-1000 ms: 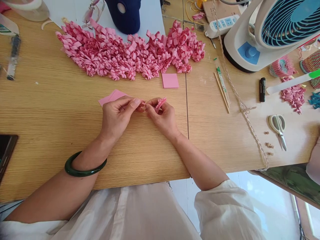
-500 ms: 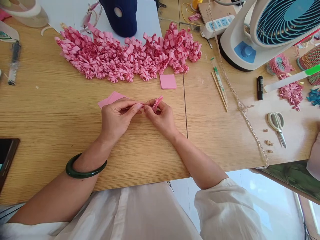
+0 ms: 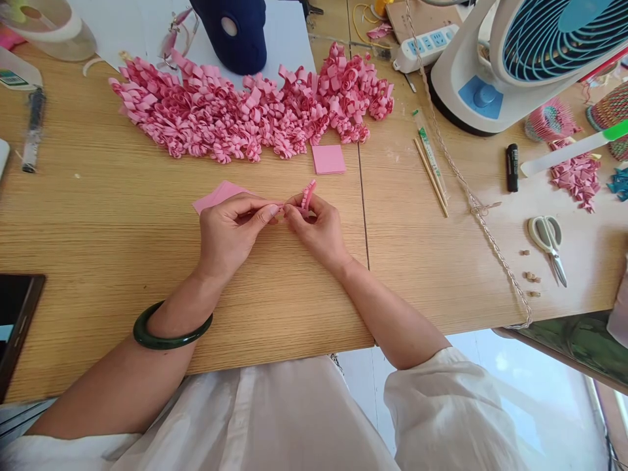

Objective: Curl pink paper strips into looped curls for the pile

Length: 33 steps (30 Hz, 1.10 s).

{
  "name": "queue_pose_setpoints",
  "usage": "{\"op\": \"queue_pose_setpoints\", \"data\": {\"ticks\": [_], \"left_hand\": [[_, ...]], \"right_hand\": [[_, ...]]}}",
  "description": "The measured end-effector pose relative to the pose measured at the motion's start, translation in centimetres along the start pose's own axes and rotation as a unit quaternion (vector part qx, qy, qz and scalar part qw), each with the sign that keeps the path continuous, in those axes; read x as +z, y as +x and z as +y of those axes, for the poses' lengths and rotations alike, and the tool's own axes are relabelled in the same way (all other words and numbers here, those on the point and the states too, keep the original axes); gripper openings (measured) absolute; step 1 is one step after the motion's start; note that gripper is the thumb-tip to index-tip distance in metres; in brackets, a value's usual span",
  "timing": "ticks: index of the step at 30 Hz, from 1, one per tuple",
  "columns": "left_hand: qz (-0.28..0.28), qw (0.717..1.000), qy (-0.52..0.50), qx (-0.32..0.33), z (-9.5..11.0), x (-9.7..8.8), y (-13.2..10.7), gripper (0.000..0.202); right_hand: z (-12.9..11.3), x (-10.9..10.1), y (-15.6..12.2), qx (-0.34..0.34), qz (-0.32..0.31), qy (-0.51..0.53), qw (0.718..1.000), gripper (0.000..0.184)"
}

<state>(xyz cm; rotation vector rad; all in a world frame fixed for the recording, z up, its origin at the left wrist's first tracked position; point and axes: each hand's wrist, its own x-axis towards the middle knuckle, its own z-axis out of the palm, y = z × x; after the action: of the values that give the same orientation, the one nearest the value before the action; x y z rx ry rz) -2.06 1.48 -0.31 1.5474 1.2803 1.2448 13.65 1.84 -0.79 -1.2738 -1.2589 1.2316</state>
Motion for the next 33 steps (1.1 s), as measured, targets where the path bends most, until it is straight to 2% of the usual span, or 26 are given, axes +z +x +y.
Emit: {"op": "queue_pose_setpoints", "data": {"ticks": [9,14,18,22,26,29,33], "left_hand": [[0.016,1.0,0.001,-0.011,0.0,0.15,-0.03,0.007],[0.029,0.999,-0.005,-0.041,0.01,0.23,0.09,0.01],[0.026,0.996,-0.049,-0.074,-0.36,0.23,0.19,0.011],[0.031,0.992,-0.088,-0.082,-0.44,0.17,0.25,0.028],[-0.001,0.994,-0.076,-0.075,-0.2,0.17,0.16,0.015],[-0.006,0.994,-0.083,-0.067,-0.29,0.26,0.1,0.012],[0.021,0.989,-0.132,-0.065,-0.59,0.35,0.19,0.009]], "right_hand": [[-0.53,-0.07,-0.16,0.0,-0.013,-0.008,1.0,0.019],[-0.42,-0.04,-0.21,-0.009,-0.019,-0.011,1.0,0.022],[-0.48,-0.03,-0.26,-0.013,-0.005,-0.003,1.0,0.021],[-0.7,-0.14,-0.24,-0.005,0.027,-0.01,1.0,0.021],[-0.74,-0.12,-0.21,-0.004,0.043,0.002,0.999,0.025],[-0.63,0.05,-0.24,0.007,0.018,0.047,0.999,0.032],[-0.67,0.27,-0.44,0.019,-0.028,0.064,0.997,0.042]]}}
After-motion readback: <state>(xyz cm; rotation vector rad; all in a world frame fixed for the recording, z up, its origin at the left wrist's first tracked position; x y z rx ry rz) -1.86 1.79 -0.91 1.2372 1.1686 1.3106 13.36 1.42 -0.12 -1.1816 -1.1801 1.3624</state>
